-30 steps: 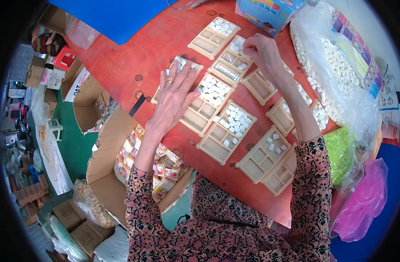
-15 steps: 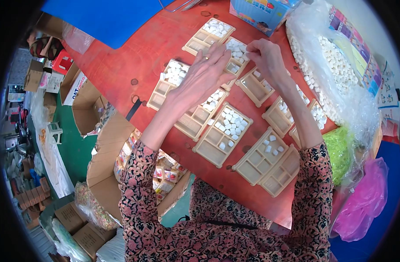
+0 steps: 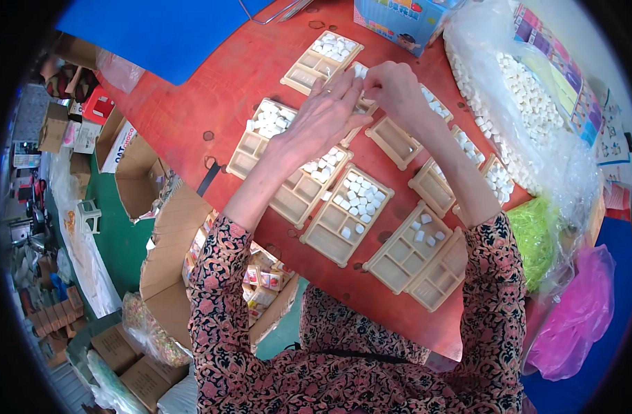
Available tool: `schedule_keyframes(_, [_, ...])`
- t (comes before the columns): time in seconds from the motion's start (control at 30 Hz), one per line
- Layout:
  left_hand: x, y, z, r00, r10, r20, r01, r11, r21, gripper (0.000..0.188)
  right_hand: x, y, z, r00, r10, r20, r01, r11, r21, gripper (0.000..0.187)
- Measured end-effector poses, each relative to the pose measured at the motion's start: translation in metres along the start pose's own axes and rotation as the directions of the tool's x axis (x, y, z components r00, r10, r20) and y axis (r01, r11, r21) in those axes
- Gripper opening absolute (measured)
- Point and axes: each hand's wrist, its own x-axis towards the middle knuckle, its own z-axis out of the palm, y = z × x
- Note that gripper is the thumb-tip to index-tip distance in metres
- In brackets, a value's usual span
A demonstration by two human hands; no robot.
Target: Sorting small white blocks into partitioned trays.
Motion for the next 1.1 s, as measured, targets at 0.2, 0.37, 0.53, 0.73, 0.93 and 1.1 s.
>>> schedule_keyframes(0.2, [-0.005,0.001,-0.005,1.0,-0.019,-0.007,0.019,1.0,0.009,0.066,0.005,-0.003,-0.013,0.988,0.132,-0.083,-0.113,0.972,0.204,0.004])
schedule_keyframes(0.37, [-0.006,0.011,0.005,0.999,0.009,0.037,-0.011,0.999,0.044,0.064,0.001,0.007,0.014,0.995,0.065,-0.071,-0.067,0.997,-0.027,0.01])
schedule_keyframes(0.53, [0.001,0.016,0.007,0.998,0.012,0.065,-0.017,0.997,0.077,0.064,-0.001,0.013,0.011,0.985,-0.069,-0.155,0.048,0.99,-0.134,0.009])
schedule_keyframes(0.73, [-0.002,0.012,0.006,0.999,0.008,0.035,-0.006,0.998,-0.067,0.063,-0.001,-0.001,-0.011,0.976,0.073,-0.203,-0.071,0.997,0.019,0.009])
schedule_keyframes(0.93, [-0.003,0.022,0.013,1.0,0.028,0.01,-0.028,0.999,0.027,0.06,-0.029,0.008,-0.008,0.993,-0.12,0.004,0.12,0.987,-0.103,0.034])
schedule_keyframes(1.1, [0.004,0.027,0.012,0.996,0.035,0.083,-0.048,0.985,0.165,0.058,-0.048,-0.006,0.007,0.968,-0.235,-0.09,0.199,0.934,-0.296,0.039])
